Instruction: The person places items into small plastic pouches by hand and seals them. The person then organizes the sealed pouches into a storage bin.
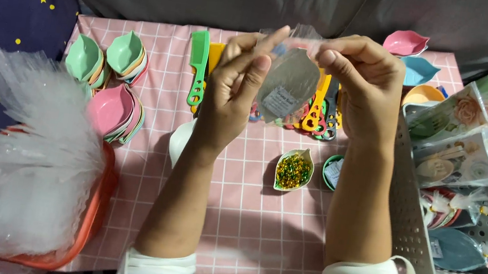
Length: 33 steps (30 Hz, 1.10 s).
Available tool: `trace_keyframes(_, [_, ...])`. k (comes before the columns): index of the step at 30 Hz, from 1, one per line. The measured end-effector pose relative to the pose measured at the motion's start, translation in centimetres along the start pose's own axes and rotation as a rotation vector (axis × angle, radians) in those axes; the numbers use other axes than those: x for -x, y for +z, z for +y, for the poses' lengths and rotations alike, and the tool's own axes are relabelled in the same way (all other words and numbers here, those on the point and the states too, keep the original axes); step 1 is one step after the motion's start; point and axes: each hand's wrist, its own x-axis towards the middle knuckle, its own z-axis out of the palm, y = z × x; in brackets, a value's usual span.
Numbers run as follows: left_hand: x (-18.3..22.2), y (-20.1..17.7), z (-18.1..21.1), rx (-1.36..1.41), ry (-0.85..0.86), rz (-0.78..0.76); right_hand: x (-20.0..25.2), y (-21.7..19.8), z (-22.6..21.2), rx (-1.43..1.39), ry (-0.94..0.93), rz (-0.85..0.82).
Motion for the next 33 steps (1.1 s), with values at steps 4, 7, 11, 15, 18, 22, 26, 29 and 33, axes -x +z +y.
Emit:
trace_keyframes(4, [-1.2, 0.6, -1.2, -0.064, 0.061, 0.274, -0.4, 0.4, 1.9, -0.100, -0.093, 0.140])
trace_keyframes(7, [-1.5, 0.9, -2.2, 0.096, 0.032, 0.334, -0.4, 1.3, 2.0, -0.181, -0.128, 0.142])
trace_keyframes(11, [-1.7, 0.9, -2.5, 0.112, 0.026, 0.288, -0.4, 0.9, 3.5, -0.295, -0.055, 0.109])
trace_keyframes(15, [-1.6, 0.0, -3.2, 0.083, 0.012, 0.283, -0.9, 0.3, 4.1, -0.277, -0.131, 0.178])
trace_keyframes(18, [-1.5, -0.3, -3.4, 0.174, -0.038, 0.362, -0.7, 0.5, 3.6, -0.315, -0.136, 0.163])
trace_keyframes(22, [-1.7, 0.5, -3.3, 0.198, -0.046, 0.336, -0.3, 1.2, 3.3, -0.188, -0.076, 0.092])
trace_keyframes(26, [-1.9, 0.3, -3.9, 0.118, -0.011, 0.334, -0.3, 1.0, 3.6, -0.137, -0.061, 0.199])
trace_keyframes(29, [-1.7, 0.1, -5.0, 0.126, -0.049, 0.356, -0.3, 1.3, 3.8, -0.128, -0.073, 0.236])
trace_keyframes(33, [-1.8, 0.4, -4.6, 0.141, -0.065, 0.385, -0.6, 1.5, 3.8, -0.184, -0.085, 0.251])
